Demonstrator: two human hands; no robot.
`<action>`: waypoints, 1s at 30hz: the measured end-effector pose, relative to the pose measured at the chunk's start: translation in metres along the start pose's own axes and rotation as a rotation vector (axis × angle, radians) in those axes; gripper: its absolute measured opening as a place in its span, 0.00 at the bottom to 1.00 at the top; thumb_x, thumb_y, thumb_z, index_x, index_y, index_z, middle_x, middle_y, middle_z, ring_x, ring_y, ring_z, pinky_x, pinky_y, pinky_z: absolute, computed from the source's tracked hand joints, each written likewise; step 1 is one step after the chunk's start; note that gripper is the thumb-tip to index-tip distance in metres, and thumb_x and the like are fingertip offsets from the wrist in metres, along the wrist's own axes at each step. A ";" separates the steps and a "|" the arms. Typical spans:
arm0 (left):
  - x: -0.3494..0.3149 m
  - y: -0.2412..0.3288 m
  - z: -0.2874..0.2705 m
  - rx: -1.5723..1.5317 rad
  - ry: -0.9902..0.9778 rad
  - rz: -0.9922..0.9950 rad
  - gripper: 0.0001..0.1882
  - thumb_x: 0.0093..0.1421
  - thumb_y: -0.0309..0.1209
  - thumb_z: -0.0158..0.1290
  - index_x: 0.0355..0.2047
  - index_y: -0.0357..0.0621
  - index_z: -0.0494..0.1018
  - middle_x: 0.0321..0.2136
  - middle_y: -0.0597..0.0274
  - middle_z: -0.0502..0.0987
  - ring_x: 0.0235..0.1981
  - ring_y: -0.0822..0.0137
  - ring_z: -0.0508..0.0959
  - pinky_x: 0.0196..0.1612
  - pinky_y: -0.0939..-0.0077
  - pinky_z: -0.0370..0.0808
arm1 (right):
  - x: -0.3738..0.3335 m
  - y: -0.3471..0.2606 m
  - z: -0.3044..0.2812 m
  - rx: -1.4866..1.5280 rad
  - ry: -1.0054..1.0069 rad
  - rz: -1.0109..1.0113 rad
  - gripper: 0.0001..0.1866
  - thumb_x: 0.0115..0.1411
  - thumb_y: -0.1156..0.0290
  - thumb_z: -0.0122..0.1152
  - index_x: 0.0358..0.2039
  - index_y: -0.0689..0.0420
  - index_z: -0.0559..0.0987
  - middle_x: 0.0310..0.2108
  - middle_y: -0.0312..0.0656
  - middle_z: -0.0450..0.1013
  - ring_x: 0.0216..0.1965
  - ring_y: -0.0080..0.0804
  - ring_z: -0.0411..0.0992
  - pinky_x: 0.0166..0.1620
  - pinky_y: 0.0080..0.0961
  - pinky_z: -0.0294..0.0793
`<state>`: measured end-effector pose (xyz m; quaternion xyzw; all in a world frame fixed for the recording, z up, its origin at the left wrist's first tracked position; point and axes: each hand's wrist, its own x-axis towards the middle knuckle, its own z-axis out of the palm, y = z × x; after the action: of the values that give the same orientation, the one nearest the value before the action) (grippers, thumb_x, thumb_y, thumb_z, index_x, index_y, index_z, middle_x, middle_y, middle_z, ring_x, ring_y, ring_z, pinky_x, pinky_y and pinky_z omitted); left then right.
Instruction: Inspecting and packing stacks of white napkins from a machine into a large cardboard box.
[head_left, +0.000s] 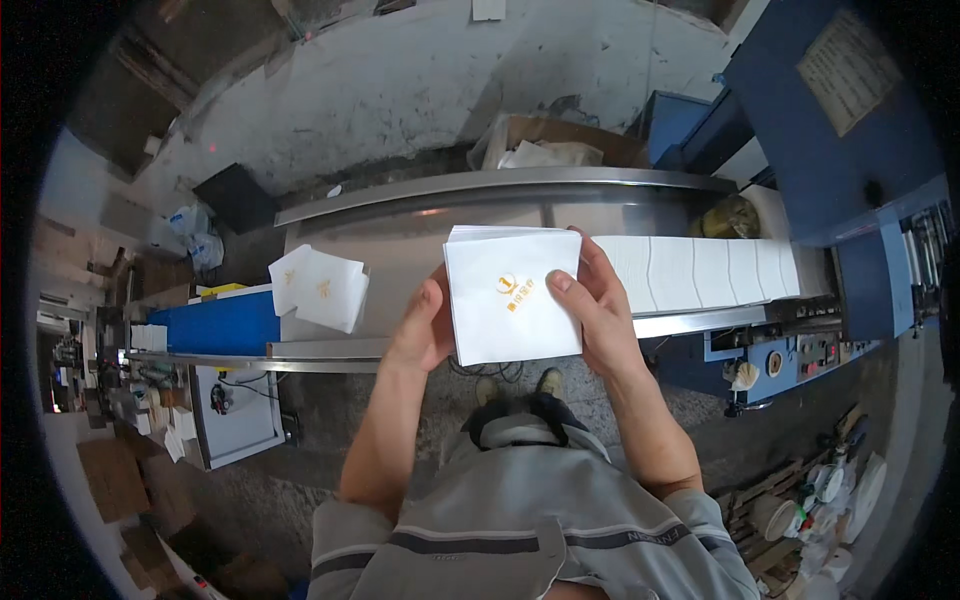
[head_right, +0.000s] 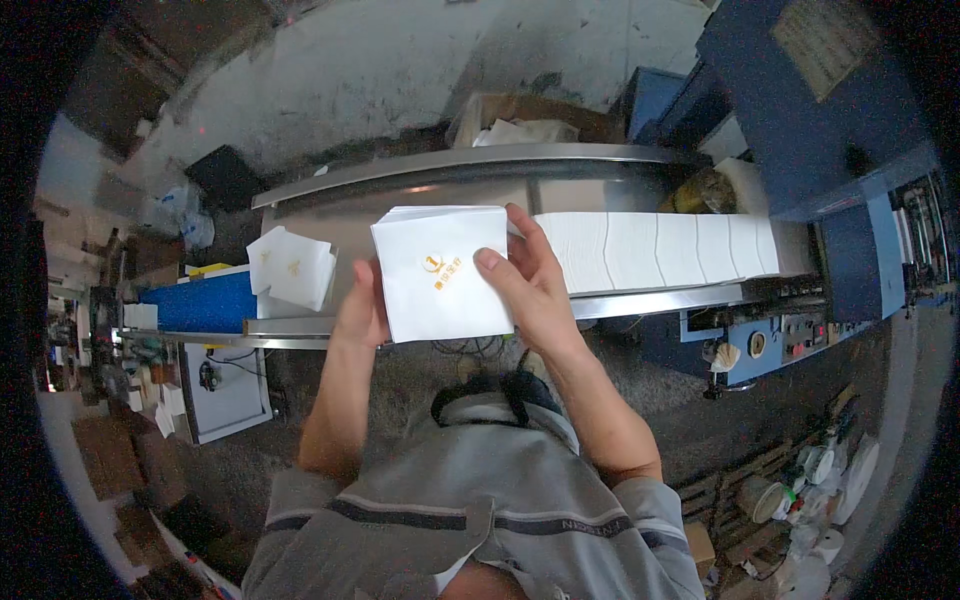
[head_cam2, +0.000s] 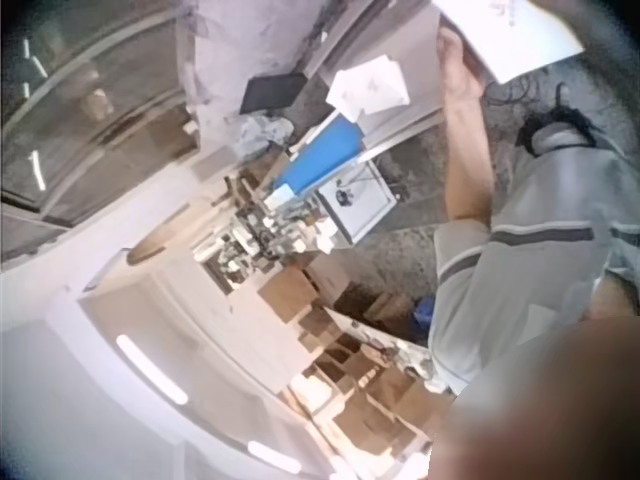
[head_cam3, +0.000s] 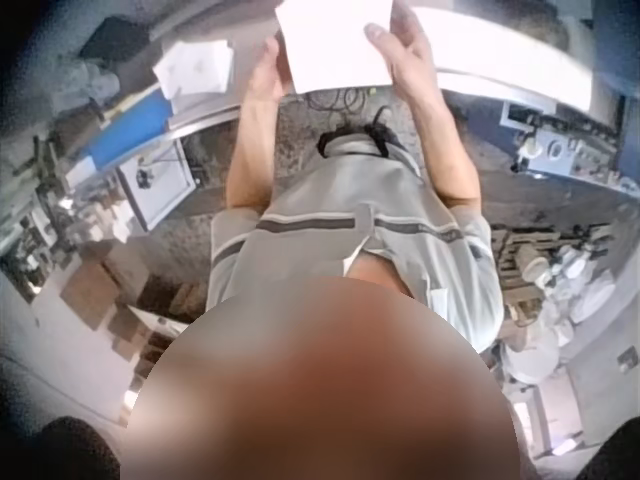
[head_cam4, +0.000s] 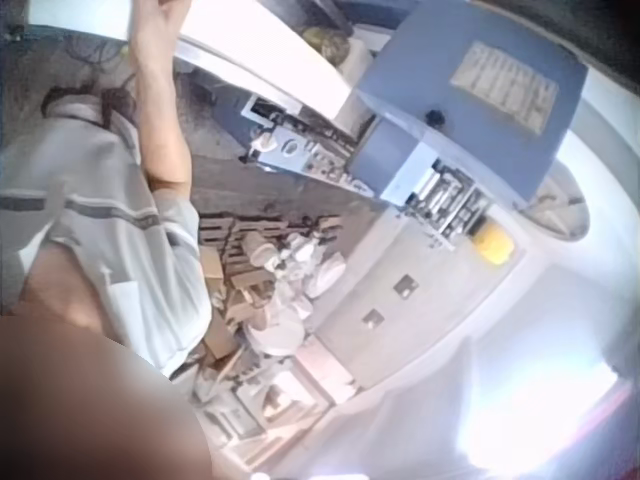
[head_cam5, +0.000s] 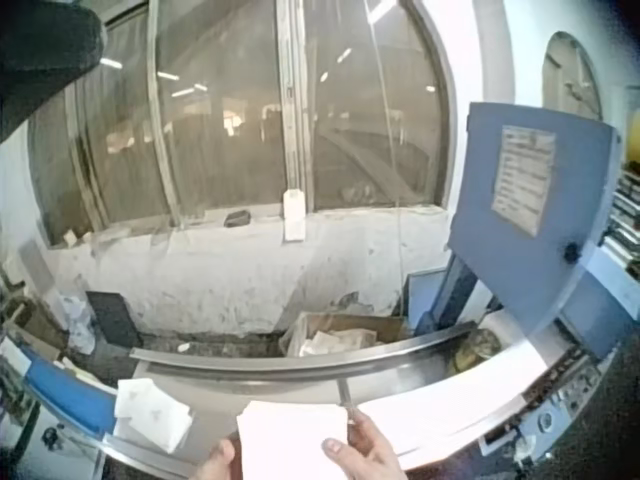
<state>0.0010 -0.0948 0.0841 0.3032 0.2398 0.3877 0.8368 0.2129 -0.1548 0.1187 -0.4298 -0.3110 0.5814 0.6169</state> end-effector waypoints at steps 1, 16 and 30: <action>0.000 -0.003 0.000 0.010 -0.043 0.025 0.51 0.51 0.56 0.62 0.65 0.38 0.53 0.57 0.57 0.68 0.57 0.63 0.70 0.56 0.70 0.71 | 0.001 0.002 0.001 -0.040 0.002 0.001 0.37 0.64 0.69 0.57 0.67 0.64 0.51 0.57 0.53 0.65 0.56 0.34 0.66 0.57 0.27 0.66; -0.012 0.033 -0.014 1.066 0.451 0.237 0.31 0.57 0.30 0.59 0.58 0.32 0.61 0.48 0.52 0.74 0.49 0.65 0.75 0.52 0.71 0.71 | 0.029 0.054 0.024 -0.228 -0.093 -0.015 0.31 0.67 0.67 0.53 0.66 0.63 0.55 0.63 0.50 0.59 0.64 0.37 0.59 0.61 0.29 0.62; 0.008 0.008 -0.098 0.691 0.433 -0.062 0.42 0.63 0.56 0.48 0.63 0.32 0.57 0.55 0.44 0.69 0.57 0.59 0.70 0.57 0.71 0.66 | 0.083 0.176 0.047 -0.121 -0.146 0.456 0.51 0.61 0.36 0.49 0.68 0.66 0.48 0.63 0.53 0.59 0.63 0.40 0.58 0.62 0.32 0.57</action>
<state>-0.0604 -0.0534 0.0197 0.4705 0.5356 0.3139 0.6270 0.1028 -0.0730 -0.0270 -0.4819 -0.2839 0.7153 0.4190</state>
